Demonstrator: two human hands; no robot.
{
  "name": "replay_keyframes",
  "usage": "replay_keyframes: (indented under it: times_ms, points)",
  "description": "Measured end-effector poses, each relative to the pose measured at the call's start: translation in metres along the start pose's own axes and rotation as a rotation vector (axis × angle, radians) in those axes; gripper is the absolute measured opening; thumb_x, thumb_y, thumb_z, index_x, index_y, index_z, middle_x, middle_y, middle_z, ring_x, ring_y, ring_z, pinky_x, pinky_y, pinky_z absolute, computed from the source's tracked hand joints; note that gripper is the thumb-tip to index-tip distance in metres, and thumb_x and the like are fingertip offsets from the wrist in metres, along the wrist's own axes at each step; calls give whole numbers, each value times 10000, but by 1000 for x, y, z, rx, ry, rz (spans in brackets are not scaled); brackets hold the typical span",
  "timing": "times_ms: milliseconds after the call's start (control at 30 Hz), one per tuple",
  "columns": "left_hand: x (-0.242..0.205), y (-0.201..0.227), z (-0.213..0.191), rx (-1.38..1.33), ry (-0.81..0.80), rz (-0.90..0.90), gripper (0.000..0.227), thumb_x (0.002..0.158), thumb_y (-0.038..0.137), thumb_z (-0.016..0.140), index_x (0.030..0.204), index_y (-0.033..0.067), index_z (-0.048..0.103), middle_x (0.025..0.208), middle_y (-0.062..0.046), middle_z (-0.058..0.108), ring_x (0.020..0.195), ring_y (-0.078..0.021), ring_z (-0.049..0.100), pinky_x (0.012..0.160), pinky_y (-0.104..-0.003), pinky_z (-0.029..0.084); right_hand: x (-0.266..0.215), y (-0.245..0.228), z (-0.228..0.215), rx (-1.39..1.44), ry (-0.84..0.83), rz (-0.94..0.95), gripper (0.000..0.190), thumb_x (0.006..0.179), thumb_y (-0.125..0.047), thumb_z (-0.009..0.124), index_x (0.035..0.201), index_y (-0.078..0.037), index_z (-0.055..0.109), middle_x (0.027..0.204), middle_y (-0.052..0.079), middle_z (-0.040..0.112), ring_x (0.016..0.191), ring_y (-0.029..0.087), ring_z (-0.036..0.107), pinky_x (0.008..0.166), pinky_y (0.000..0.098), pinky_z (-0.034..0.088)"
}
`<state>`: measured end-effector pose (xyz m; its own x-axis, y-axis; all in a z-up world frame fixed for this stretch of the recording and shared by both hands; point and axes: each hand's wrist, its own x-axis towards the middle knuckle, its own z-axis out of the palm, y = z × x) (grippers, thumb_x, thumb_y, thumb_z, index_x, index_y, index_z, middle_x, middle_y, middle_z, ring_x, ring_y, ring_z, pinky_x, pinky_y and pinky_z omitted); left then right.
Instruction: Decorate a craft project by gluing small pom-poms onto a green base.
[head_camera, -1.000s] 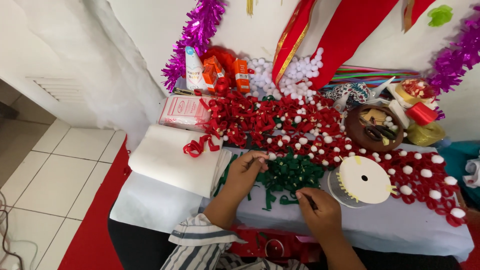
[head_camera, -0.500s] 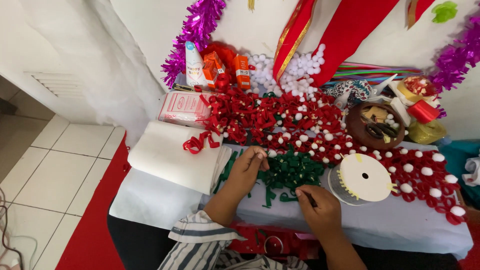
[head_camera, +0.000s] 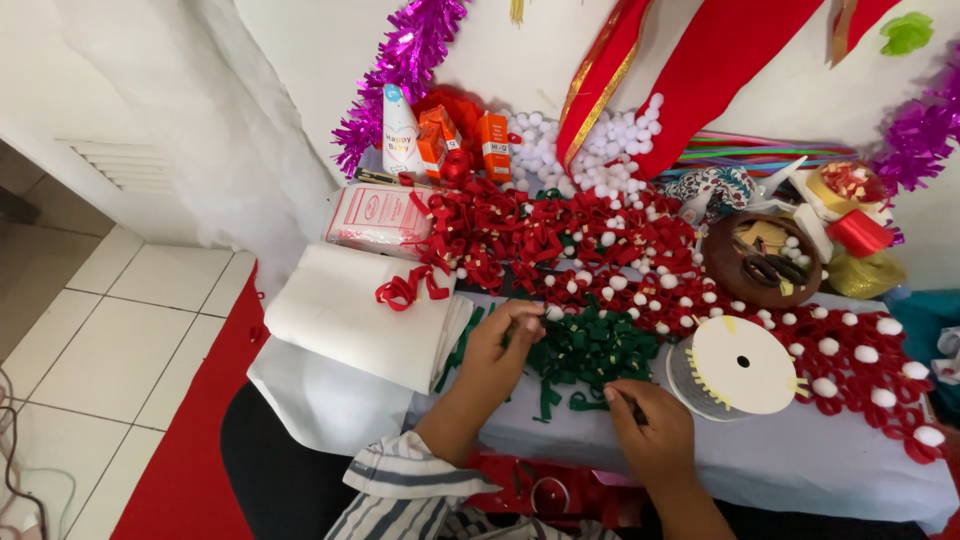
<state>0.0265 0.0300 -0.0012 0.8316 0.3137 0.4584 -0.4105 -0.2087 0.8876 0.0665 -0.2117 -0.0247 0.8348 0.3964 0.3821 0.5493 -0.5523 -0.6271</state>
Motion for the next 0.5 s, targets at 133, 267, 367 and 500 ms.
replay_keyframes:
  times_ms: [133,267,367,500]
  points:
    - [14,42,-20,202,-44,283,254,1102,193,505,1226,86,698,997,-61,729,948,-245,699,837,-389,547,-1,-10,-1,28,163,-114,161,940,-199,677,939,-73,777,862,58,767,778,203,713,716,352,542]
    - [27,41,-65,710,221,329,346,914,70,669,1246,167,688,1200,-105,656,1110,-299,615,924,-440,466,1,-22,-4,-15,270,-217,136,956,-137,660,890,-47,738,760,73,701,659,226,634,644,384,478]
    - [26,23,-94,1004,401,-70,505,864,265,743,1345,185,610,1374,-175,557,1244,-389,536,972,-570,436,1,-22,-3,-49,298,-246,159,973,-154,638,865,-75,723,772,46,695,690,231,618,726,403,454]
    - [20,8,-110,986,357,-201,593,891,201,726,1428,47,527,1236,-178,673,1052,-387,645,904,-535,511,0,-27,-6,-5,300,-240,212,1009,-169,581,882,-46,697,857,78,715,781,259,642,769,397,466]
